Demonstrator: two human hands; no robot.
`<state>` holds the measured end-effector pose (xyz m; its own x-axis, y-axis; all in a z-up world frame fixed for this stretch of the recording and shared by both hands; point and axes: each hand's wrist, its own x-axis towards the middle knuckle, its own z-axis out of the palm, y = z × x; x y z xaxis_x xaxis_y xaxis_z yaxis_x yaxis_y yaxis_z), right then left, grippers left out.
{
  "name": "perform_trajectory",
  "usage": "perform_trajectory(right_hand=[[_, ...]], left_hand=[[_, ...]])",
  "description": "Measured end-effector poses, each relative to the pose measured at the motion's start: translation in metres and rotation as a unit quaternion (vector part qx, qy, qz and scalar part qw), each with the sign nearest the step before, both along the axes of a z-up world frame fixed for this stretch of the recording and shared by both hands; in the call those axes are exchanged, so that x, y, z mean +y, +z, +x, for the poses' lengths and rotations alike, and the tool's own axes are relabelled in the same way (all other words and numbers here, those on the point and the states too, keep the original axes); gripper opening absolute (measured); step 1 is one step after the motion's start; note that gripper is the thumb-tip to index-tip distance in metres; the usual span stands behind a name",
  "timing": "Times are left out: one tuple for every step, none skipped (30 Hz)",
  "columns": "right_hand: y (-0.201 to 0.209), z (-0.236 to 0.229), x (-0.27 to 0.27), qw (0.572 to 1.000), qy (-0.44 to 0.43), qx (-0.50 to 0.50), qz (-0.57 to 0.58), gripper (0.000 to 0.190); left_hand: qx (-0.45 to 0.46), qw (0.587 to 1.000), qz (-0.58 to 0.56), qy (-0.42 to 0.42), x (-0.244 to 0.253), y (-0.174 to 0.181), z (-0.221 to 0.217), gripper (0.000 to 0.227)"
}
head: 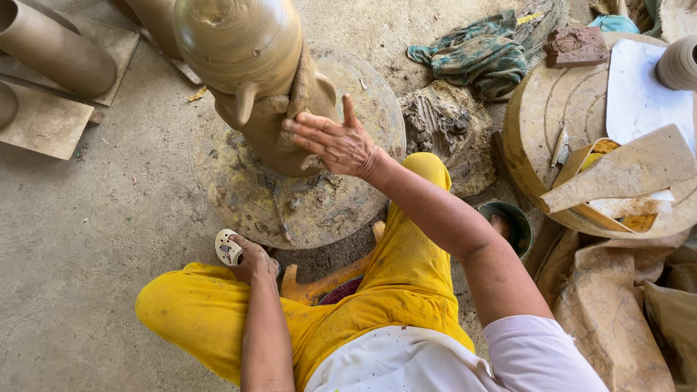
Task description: The person attaches clay strips to the side of a tall cylindrical clay vessel on a rotating wheel by hand, pressing and smoothing the seams with their fingers.
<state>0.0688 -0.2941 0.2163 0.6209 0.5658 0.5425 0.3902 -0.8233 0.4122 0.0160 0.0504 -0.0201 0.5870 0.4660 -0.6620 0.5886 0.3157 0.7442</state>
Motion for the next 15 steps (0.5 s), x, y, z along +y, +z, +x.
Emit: perform_trajectory(right_hand=[[0.002, 0.0, -0.001, 1.0, -0.005, -0.012, 0.011, 0.068], [0.004, -0.001, 0.0, 1.0, -0.008, -0.005, 0.01, 0.069], [0.004, -0.003, 0.002, 1.0, -0.01, 0.001, 0.009, 0.071], [0.005, -0.005, 0.005, 1.0, -0.012, 0.008, 0.008, 0.073], [0.005, -0.006, 0.01, 1.0, 0.011, 0.004, -0.002, 0.074], [0.005, -0.007, 0.015, 0.999, 0.034, 0.0, -0.012, 0.076], [0.005, -0.009, 0.021, 0.998, 0.058, -0.002, -0.022, 0.078], [0.004, -0.014, 0.028, 0.997, 0.068, 0.032, -0.024, 0.079], [0.003, -0.019, 0.034, 0.994, 0.077, 0.067, -0.027, 0.081], [0.002, -0.024, 0.039, 0.991, 0.086, 0.101, -0.03, 0.083], [0.002, -0.028, 0.042, 0.991, 0.066, 0.091, -0.073, 0.081], [0.003, -0.032, 0.044, 0.989, 0.047, 0.081, -0.115, 0.079], [0.003, -0.035, 0.045, 0.984, 0.028, 0.072, -0.158, 0.078], [0.004, -0.036, 0.046, 0.986, 0.058, 0.139, -0.072, 0.078], [0.005, -0.038, 0.049, 0.974, 0.089, 0.206, 0.015, 0.077]], left_hand=[[0.004, 1.0, -0.021, 0.014, 0.0, 0.0, 0.0, 0.098], [0.008, 0.999, -0.042, 0.028, 0.0, 0.001, 0.0, 0.096], [0.012, 0.997, -0.063, 0.042, 0.0, 0.001, 0.0, 0.094], [-0.031, 0.994, -0.099, 0.033, -0.002, 0.001, 0.0, 0.094], [-0.075, 0.988, -0.135, 0.026, -0.002, 0.001, 0.0, 0.094], [-0.119, 0.978, -0.169, 0.018, -0.002, 0.0, 0.0, 0.095], [-0.116, 0.978, -0.17, 0.029, -0.001, 0.0, 0.0, 0.094], [-0.113, 0.978, -0.17, 0.041, -0.001, -0.001, -0.001, 0.094], [-0.11, 0.978, -0.171, 0.051, 0.0, -0.002, -0.001, 0.093], [-0.098, 0.98, -0.164, 0.05, 0.001, -0.002, -0.001, 0.093], [-0.087, 0.983, -0.158, 0.046, 0.0, -0.002, 0.0, 0.094], [-0.075, 0.985, -0.151, 0.043, -0.001, -0.002, 0.002, 0.094], [-0.056, 0.987, -0.147, 0.035, -0.003, -0.003, 0.002, 0.095], [-0.037, 0.989, -0.143, 0.026, -0.005, -0.003, 0.0, 0.096], [-0.017, 0.99, -0.138, 0.019, -0.005, -0.001, -0.004, 0.097]])
